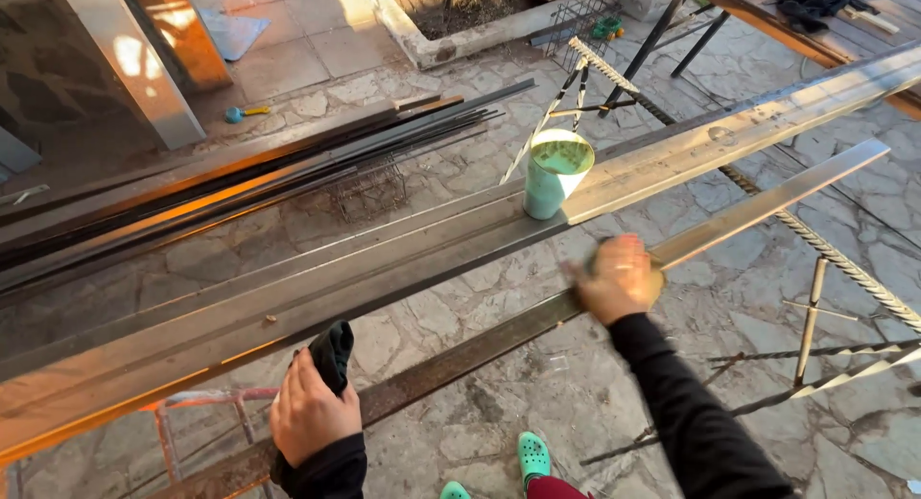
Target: Sanding and wiping down the surface of long metal beams placed on sawhorses.
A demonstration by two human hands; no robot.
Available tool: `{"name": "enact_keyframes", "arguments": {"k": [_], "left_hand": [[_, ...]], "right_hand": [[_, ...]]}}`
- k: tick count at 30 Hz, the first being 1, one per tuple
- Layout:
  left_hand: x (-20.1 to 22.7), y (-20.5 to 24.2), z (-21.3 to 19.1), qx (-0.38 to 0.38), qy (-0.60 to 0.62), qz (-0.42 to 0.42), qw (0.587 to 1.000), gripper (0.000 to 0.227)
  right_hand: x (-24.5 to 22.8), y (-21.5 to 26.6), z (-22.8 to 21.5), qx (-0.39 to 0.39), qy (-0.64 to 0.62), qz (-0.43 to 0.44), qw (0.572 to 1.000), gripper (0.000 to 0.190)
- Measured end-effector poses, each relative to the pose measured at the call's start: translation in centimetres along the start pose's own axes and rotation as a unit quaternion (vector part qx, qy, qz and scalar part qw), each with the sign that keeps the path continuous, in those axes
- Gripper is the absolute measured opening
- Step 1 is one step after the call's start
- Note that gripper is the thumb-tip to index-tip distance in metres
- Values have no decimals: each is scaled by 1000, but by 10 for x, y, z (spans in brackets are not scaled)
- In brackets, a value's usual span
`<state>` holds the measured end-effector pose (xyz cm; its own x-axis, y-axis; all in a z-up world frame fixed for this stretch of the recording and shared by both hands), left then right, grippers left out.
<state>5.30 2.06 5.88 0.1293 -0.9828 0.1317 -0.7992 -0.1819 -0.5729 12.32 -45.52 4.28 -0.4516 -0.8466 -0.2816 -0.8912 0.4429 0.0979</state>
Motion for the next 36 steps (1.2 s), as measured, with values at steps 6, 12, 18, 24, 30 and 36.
{"name": "enact_keyframes", "arguments": {"k": [6, 12, 18, 24, 30, 36], "left_hand": [[-3, 0, 9, -7, -23, -9, 1000, 65], [-2, 6, 15, -10, -26, -10, 1000, 79], [1, -2, 7, 4, -53, -26, 998, 62], [1, 0, 5, 12, -77, -21, 997, 57], [-2, -2, 16, -24, -74, -32, 996, 62], [3, 2, 5, 24, -75, -10, 997, 56]], "right_hand": [[-61, 99, 47, 39, 10, -259, 965, 117], [-55, 50, -16, 87, -99, -181, 975, 59], [-74, 123, 39, -105, -13, -319, 942, 129], [-57, 63, 42, 64, 35, -263, 962, 115], [-58, 110, 46, -116, -5, -299, 947, 124], [-88, 102, 30, -132, 7, -219, 967, 116]]}}
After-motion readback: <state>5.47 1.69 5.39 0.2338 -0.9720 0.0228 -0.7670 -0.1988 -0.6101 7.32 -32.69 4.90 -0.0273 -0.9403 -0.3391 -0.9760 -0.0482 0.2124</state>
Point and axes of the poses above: each hand's wrist, its own y-axis away from the middle knuckle, its own z-axis out of the palm, x = y × z, the point moved 8 cm from there along -y, towards the middle knuckle, and after that the axes turned 3 degrees about -x, right-handed, at the moved point
